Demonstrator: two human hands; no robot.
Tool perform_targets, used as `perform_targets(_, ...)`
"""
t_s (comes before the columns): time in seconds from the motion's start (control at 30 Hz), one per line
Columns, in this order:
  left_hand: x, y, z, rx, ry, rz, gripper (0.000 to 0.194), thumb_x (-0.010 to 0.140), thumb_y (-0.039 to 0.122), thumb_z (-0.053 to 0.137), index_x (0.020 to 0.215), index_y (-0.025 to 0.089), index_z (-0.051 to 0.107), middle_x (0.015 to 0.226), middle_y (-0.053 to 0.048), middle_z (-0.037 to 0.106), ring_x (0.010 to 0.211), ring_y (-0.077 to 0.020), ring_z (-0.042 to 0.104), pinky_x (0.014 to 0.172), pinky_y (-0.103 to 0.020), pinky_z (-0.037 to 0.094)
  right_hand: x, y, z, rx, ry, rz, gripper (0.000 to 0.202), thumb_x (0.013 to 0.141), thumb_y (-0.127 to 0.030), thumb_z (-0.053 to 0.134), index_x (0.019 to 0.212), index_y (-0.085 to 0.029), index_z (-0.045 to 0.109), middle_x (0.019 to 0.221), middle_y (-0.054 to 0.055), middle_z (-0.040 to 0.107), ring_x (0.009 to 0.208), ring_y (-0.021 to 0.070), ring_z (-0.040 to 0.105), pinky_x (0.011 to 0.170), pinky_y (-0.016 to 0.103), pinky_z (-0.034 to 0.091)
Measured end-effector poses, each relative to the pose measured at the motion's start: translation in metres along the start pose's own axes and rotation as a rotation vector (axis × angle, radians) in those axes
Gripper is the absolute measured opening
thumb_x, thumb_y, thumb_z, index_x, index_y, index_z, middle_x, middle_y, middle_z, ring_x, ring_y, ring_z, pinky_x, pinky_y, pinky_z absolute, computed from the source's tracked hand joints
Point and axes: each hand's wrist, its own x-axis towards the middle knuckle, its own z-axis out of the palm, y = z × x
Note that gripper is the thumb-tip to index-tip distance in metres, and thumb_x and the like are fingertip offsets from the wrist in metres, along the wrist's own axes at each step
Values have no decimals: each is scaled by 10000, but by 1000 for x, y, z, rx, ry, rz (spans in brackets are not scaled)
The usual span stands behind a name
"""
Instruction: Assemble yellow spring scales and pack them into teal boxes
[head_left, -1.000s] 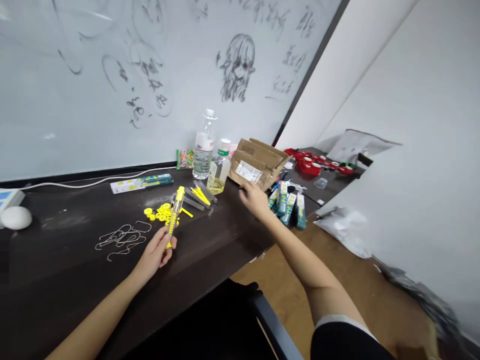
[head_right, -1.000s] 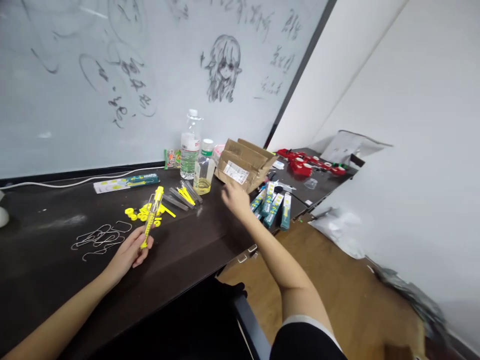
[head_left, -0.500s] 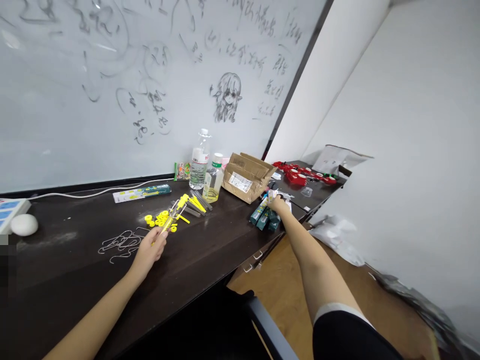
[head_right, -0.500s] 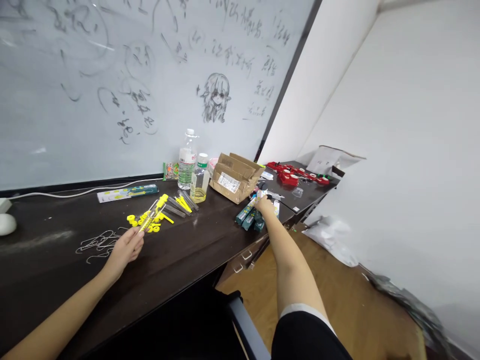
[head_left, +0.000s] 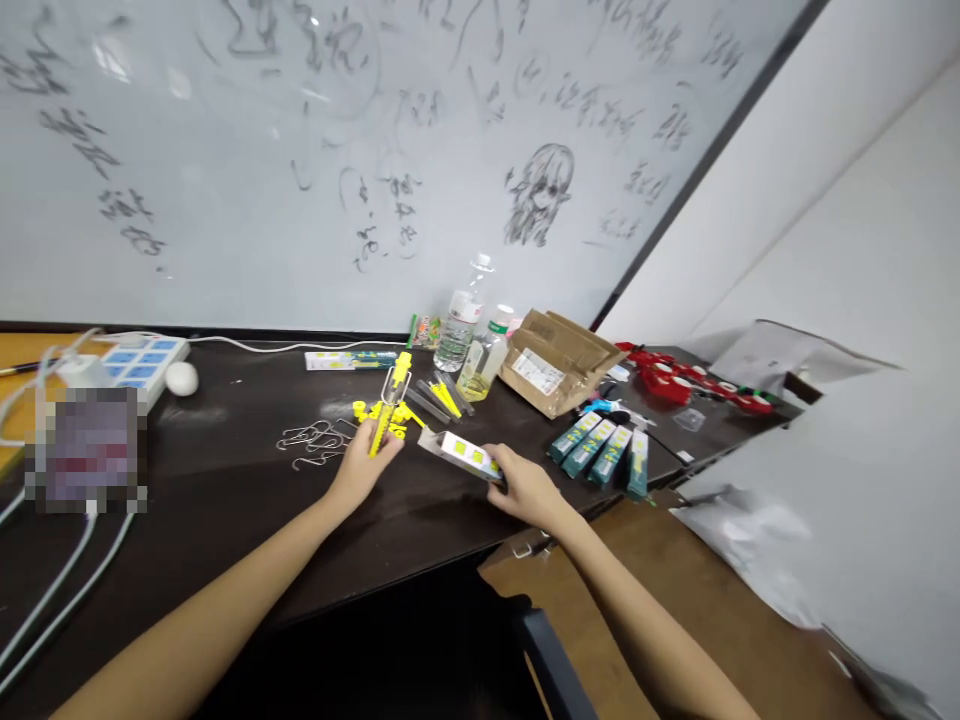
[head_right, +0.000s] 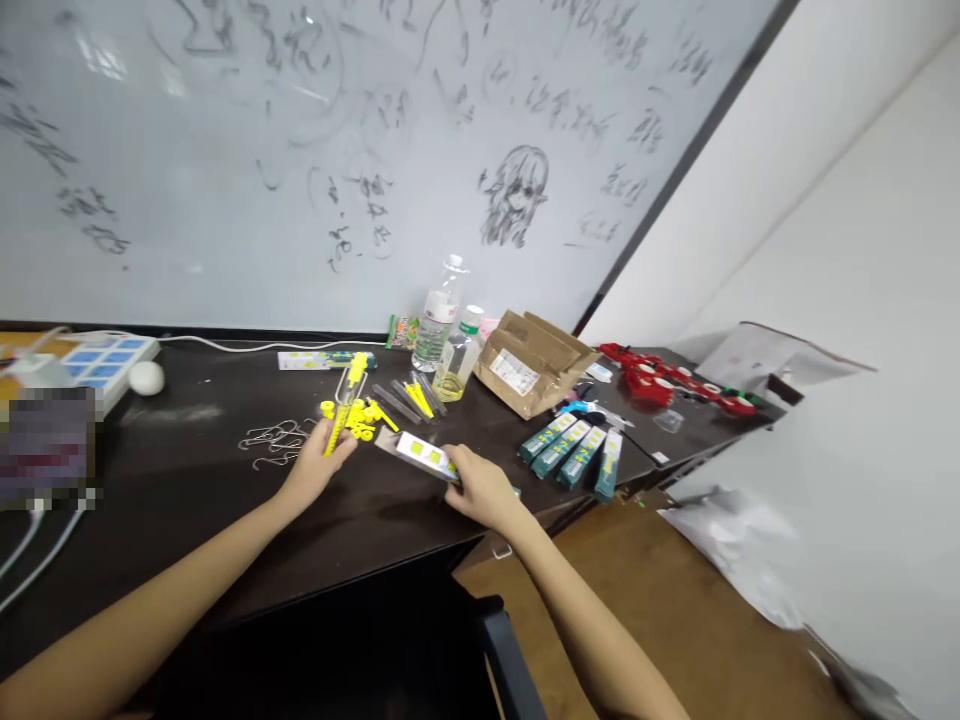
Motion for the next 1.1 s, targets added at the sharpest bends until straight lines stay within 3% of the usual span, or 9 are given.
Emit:
perform_targets(0.2,8,7,-8,-164,61,-134,385,705,425,697,806,199,402,545,101,426,389,-28,343,395,-158,247,74,-47,21,33,52,-287,461,874,-356,526,1286,-172,436,1119,126,618,943,242,633,810,356,501)
perform_targets(0.37,12,7,-14,-338,121,-152,425,742,523,646,813,213,363,517,129,358,324,-10,277,342,-141,159,104,-73,32,129,83,-407,388,915,-300,473,1291,-221,425,1250,130,548,1035,223,604,791,334,508)
perform_targets(0.47,11,3,-14,-362,90,-184,436,738,539,650,831,212,378,512,130,362,320,-7,272,340,-136,157,111,-88,31,280,91,-355,340,929,-338,464,1253,-234,447,1209,98,571,1056,205,584,842,327,489)
perform_targets(0.53,10,0,-13,-366,57,-205,438,740,545,650,851,209,393,513,125,378,322,-7,275,341,-134,153,114,-96,29,346,94,-319,233,960,-329,399,1128,-230,527,1115,79,605,1005,189,593,829,304,476)
perform_targets(0.63,8,0,-11,-379,43,-204,425,758,546,637,854,208,397,515,120,382,329,-10,287,343,-132,157,118,-104,26,400,136,-226,244,974,-315,351,955,-226,578,970,56,630,892,177,608,778,283,457)
perform_targets(0.8,6,5,-8,-336,28,-170,431,742,537,656,820,199,400,538,112,394,343,-6,302,341,-135,187,118,-102,21,476,113,-12,220,869,-295,513,1080,-252,557,845,6,661,734,185,624,696,290,461)
perform_targets(0.97,7,7,-7,-310,26,-155,427,748,540,645,834,199,403,574,104,407,358,-9,299,341,-147,204,106,-98,23,462,222,-220,309,888,-265,467,1194,-252,508,1162,87,586,992,207,607,775,321,498)
perform_targets(1.03,7,5,-7,-306,38,-144,413,756,527,642,847,202,404,573,106,383,367,-13,282,349,-151,207,103,-99,25,445,229,-312,231,921,-234,403,1099,-245,549,1259,100,526,1017,188,599,804,315,495)
perform_targets(1.1,8,2,-8,-289,49,-119,390,771,511,633,854,204,408,581,102,373,383,-21,279,363,-158,223,103,-103,25,431,233,-310,200,921,-205,389,1012,-233,566,1259,96,529,1006,179,601,823,306,485)
